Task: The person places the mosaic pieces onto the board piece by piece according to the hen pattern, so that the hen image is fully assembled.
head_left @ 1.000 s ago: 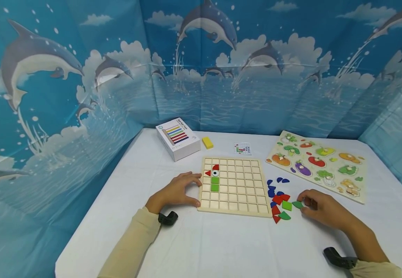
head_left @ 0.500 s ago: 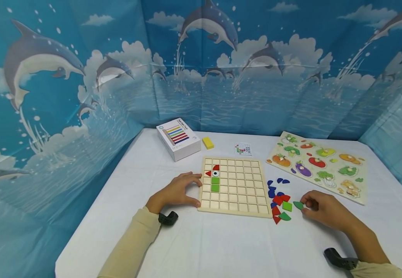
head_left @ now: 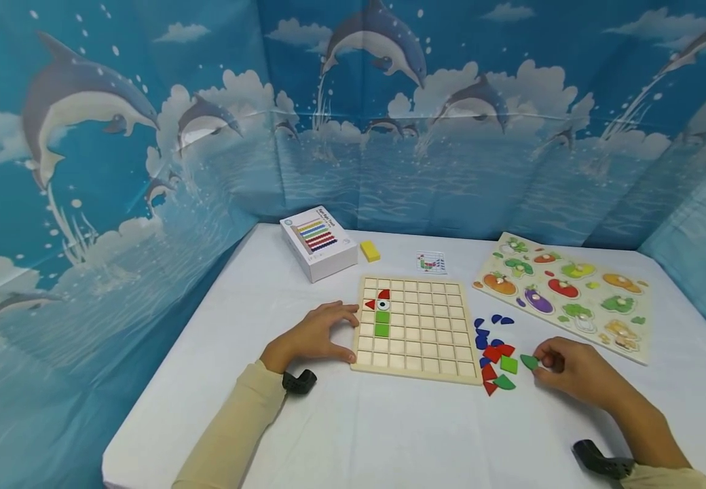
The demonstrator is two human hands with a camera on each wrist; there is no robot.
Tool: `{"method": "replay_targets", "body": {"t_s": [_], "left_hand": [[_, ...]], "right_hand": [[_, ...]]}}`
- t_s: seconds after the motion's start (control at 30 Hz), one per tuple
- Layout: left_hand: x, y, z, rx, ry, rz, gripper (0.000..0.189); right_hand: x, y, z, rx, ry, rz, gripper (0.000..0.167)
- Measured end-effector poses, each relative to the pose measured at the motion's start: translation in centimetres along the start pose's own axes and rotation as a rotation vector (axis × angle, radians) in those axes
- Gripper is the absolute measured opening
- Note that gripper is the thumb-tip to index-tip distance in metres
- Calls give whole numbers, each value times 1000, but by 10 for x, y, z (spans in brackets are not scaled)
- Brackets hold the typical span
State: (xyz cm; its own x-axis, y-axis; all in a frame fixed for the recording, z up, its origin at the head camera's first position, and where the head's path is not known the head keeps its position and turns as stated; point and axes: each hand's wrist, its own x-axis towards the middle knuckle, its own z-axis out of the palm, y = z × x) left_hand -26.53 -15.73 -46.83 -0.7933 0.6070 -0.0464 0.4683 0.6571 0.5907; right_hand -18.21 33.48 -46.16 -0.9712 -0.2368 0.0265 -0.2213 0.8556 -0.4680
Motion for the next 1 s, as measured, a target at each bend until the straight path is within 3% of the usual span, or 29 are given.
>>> {"method": "replay_targets", "body": {"t_s": [0.37, 0.6, 0.83, 1.0], "left_hand": [[-1, 2, -1, 10, -3, -3, 60], [-1, 2, 0, 13, 3, -1, 60], [-1, 1, 1, 3, 12, 9, 60], [-1, 1, 2, 4, 18, 22, 61]], "right_hand": [[2, -4, -1, 20, 27, -4, 27], [7, -16, -2, 0, 116, -19, 29], [32, -52, -3, -4, 119, -108, 29], [66, -88, 7, 46, 87, -251, 24]]}}
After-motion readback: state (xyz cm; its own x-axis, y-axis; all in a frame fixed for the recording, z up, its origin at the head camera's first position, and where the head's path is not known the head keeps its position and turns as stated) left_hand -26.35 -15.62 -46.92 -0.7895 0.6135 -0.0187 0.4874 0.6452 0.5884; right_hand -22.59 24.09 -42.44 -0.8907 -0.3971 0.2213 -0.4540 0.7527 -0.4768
